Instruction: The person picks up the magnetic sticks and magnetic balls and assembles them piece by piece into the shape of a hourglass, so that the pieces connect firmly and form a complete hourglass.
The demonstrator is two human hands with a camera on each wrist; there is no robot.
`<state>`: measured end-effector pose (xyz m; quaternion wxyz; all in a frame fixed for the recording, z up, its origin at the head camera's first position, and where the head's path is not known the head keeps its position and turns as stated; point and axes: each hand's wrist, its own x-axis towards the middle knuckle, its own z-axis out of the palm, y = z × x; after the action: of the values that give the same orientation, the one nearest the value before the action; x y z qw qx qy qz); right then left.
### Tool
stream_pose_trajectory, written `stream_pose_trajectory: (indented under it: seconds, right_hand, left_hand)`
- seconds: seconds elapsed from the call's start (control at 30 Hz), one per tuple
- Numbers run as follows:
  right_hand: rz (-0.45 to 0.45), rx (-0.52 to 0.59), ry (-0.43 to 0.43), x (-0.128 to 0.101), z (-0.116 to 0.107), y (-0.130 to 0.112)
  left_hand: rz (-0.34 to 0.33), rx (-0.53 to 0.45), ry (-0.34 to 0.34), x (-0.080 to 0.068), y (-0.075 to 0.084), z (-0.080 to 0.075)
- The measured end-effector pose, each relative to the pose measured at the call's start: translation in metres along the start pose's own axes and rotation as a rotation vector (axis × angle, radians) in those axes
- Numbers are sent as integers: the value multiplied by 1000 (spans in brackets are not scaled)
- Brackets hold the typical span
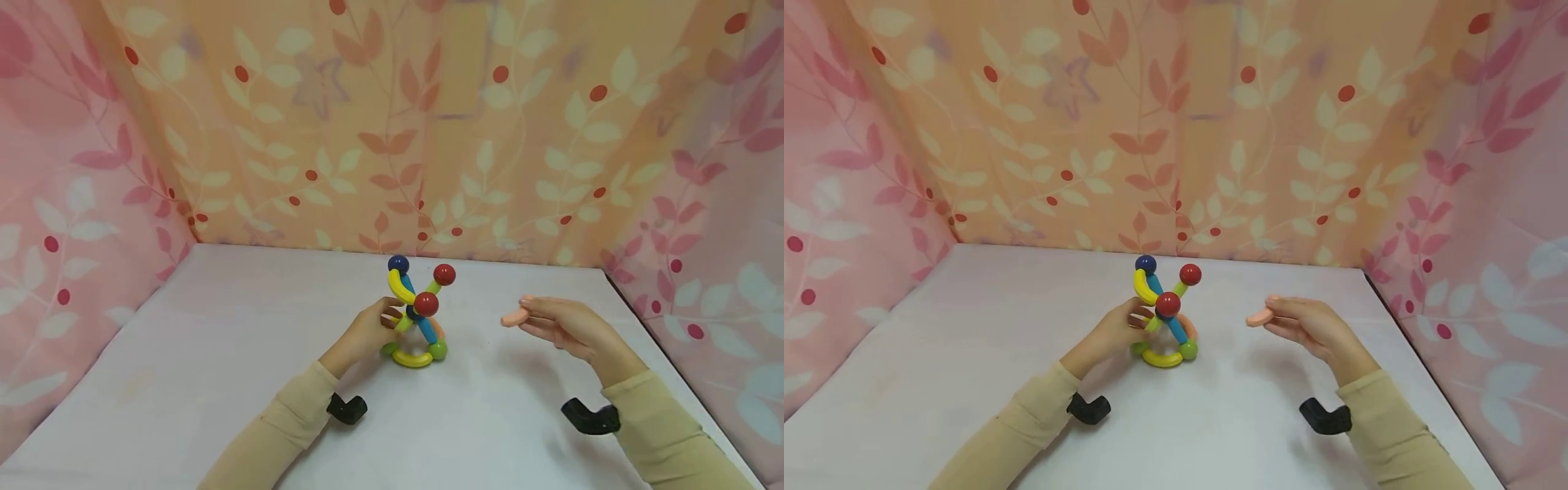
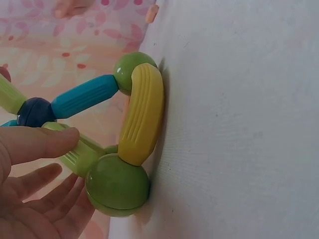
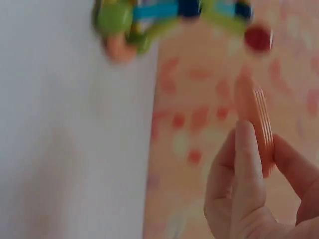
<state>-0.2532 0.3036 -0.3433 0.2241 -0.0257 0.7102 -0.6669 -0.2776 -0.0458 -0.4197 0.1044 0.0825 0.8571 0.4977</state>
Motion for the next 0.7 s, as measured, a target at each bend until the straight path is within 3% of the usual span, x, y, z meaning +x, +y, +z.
stream_pose_trajectory:
  seconds: [0.17,0.27,0.47,0.7]
  right_hand:
    - [-87,204,20,11,55,-19]
    - [-93,232,39,20,74,-22]
    - [-73,267,59,30,94,-22]
    - [-48,327,67,31,102,-20]
  left_hand:
    - [6,12,11,-2,-2,-3]
    - [7,4,13,-3,-2,-3]
    - [4,0,15,-3,-4,-2]
    - [20,-1,7,-3,-2,0]
